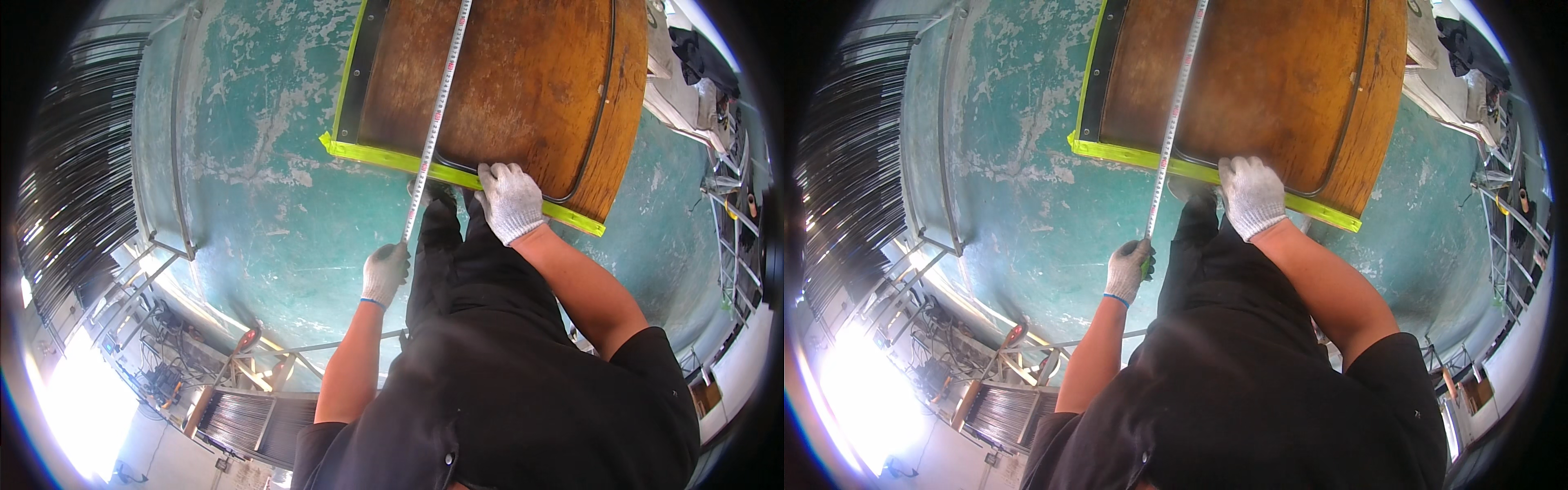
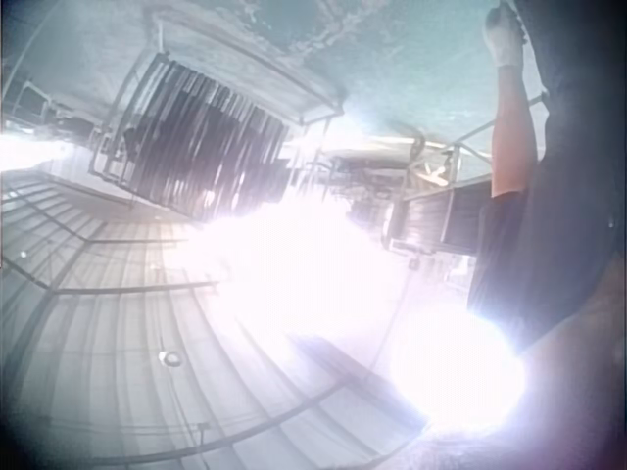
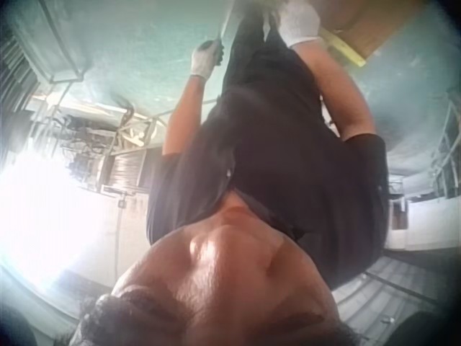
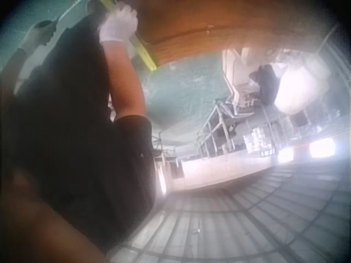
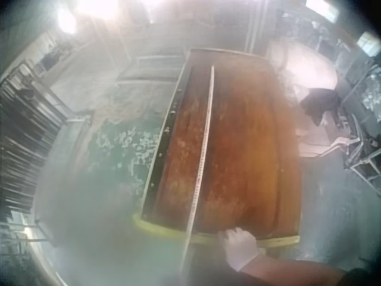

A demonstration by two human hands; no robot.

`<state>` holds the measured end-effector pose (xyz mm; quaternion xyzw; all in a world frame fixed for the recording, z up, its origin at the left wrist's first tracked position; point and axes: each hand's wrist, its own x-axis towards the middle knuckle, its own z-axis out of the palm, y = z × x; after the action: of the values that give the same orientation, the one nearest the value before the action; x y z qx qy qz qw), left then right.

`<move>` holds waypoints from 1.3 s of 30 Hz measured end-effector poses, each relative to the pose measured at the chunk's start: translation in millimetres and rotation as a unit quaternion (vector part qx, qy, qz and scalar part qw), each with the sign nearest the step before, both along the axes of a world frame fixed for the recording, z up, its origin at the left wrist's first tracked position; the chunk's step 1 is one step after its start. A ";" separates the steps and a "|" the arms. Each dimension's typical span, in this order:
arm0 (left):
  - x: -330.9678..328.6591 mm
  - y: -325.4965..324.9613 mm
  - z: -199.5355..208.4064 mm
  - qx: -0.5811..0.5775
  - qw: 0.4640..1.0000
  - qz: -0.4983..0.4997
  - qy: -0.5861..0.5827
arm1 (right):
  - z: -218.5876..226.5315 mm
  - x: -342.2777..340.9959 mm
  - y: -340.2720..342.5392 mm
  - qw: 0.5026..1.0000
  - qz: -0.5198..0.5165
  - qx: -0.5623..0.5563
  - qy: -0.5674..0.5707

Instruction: The person measures a metal rod against a wooden template, then uses a bending machine to bend multiple metal rods into a curved shape. They repeatedly load rods into the machine, bend them, and stack the finished pieces.

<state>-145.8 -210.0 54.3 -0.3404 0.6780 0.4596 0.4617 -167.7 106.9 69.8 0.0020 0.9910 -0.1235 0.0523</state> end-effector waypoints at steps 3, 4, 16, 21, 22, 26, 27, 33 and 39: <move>1.2 0.7 -1.2 0.003 1.000 0.000 0.002 | 3.5 -1.0 -0.8 0.999 -0.007 -0.012 -0.029; 1.6 1.1 -1.5 0.005 1.000 -0.002 0.003 | 4.5 -1.3 -1.0 0.999 -0.011 -0.017 -0.044; -0.4 6.1 3.6 -0.006 1.000 -0.009 -0.002 | 1.2 -0.9 -0.8 1.000 0.002 0.003 0.003; 0.9 4.6 3.8 0.002 1.000 -0.008 0.005 | 2.7 -1.3 -1.6 1.000 0.000 0.006 -0.003; 0.5 4.7 3.6 0.003 1.000 -0.007 0.004 | 2.8 -1.7 -0.9 1.000 -0.001 0.005 -0.004; 1.2 2.2 0.8 0.009 1.000 -0.004 0.004 | 3.8 -2.2 -1.0 1.000 -0.004 0.001 -0.007; 0.6 2.1 1.5 0.009 1.000 -0.006 0.005 | 3.1 -1.7 -1.5 1.000 -0.004 0.001 -0.004; -0.5 0.1 0.9 0.012 1.000 -0.002 0.003 | 4.3 -3.0 -2.7 1.000 -0.006 0.005 -0.010; -1.6 -0.6 2.8 0.007 1.000 -0.010 0.006 | 4.2 -1.2 -4.1 1.000 -0.005 0.000 -0.008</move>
<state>-147.4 -210.7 57.1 -0.3276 0.6812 0.4616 0.4643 -168.8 102.7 74.0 0.0083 0.9905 -0.1240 0.0591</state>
